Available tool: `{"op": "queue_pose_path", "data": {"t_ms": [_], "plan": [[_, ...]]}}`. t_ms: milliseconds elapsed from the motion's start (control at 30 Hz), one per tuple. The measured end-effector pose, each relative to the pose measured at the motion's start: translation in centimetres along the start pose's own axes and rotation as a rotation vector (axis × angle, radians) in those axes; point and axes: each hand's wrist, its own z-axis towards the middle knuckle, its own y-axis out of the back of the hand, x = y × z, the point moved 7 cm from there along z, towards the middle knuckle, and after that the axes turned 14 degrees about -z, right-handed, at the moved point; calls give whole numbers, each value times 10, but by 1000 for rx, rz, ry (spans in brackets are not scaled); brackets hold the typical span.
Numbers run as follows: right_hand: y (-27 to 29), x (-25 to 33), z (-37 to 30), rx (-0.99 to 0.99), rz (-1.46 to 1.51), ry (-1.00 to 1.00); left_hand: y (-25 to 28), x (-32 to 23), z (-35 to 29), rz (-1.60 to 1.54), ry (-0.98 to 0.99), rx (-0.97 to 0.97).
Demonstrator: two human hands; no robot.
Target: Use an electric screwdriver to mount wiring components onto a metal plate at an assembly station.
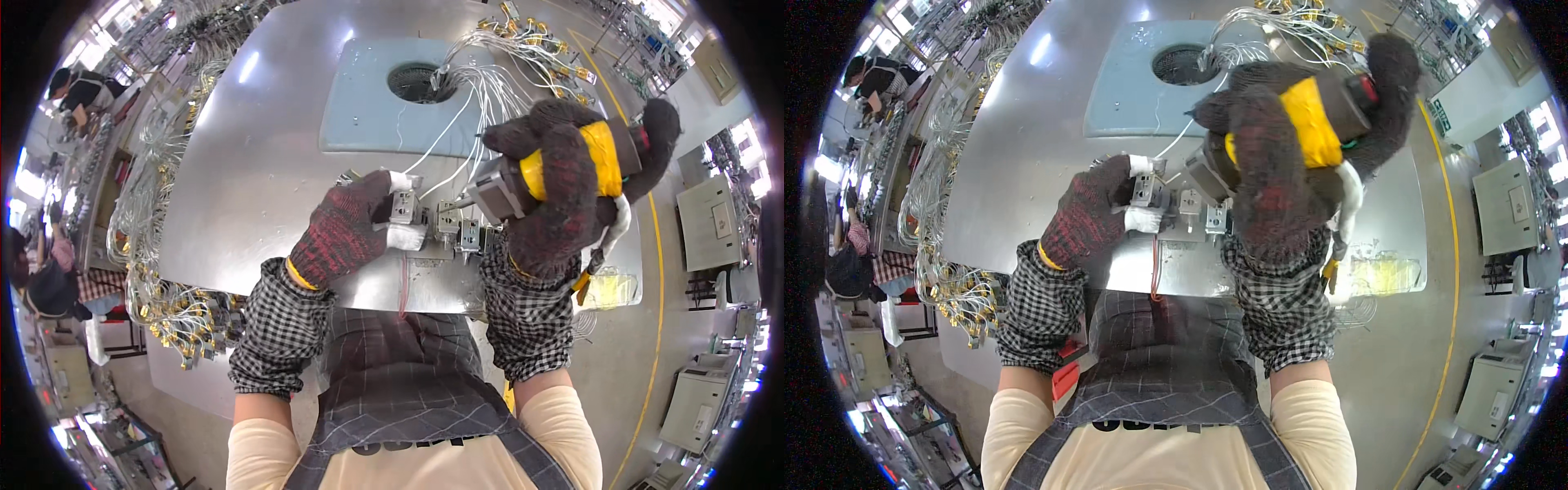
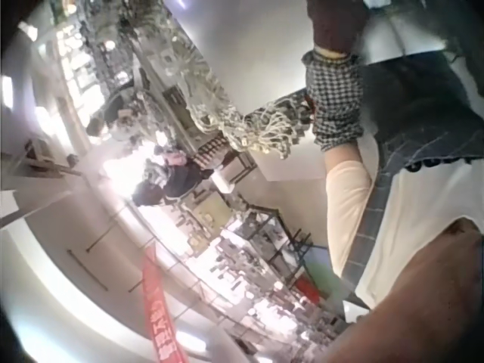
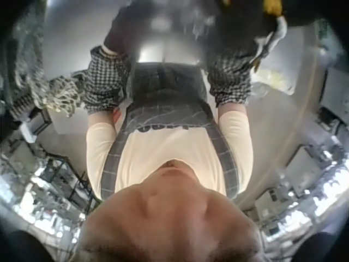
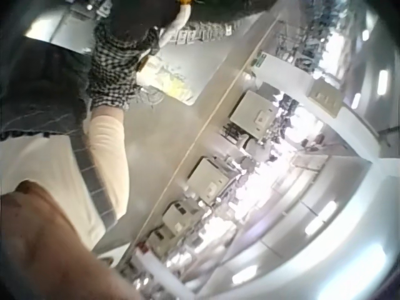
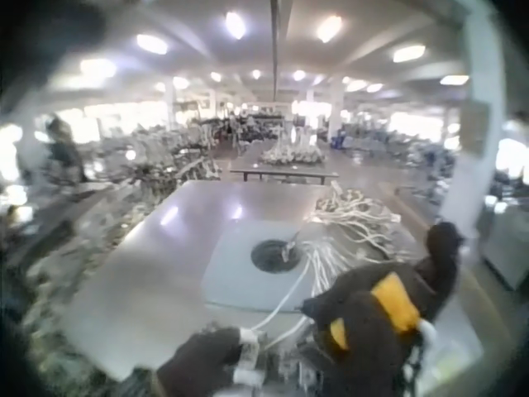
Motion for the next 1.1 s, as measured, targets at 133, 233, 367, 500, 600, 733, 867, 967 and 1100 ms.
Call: {"op": "queue_pose_path", "data": {"t_ms": [133, 233, 367, 500, 600, 733, 867, 967, 1100], "plan": [[-8, -8, 16, 326, 247, -119, -5, -19, 6, 227, 21, 57], [-19, 6, -6, -10, -192, -100, -8, -20, 5, 225, -76, 16], [-17, 5, -7, -35, -179, -119, -7, -22, 7, 213, 24, 23], [-19, 5, -12, -39, -206, -176, -12, -22, 8, 295, 22, 46], [-25, 7, -20, -113, -316, -338, -17, -27, 10, 324, 32, 68], [-30, -10, -24, 170, -270, -158, -7, -28, 2, 305, -300, 27], [-29, -11, -21, 194, -271, -131, 1, -23, 0, 415, -118, -20], [-13, -1, -13, 102, -232, -123, -7, -18, 10, 349, -91, 114], [-17, 3, -16, 90, -243, -90, -6, -16, 9, 313, -114, 63]]}}
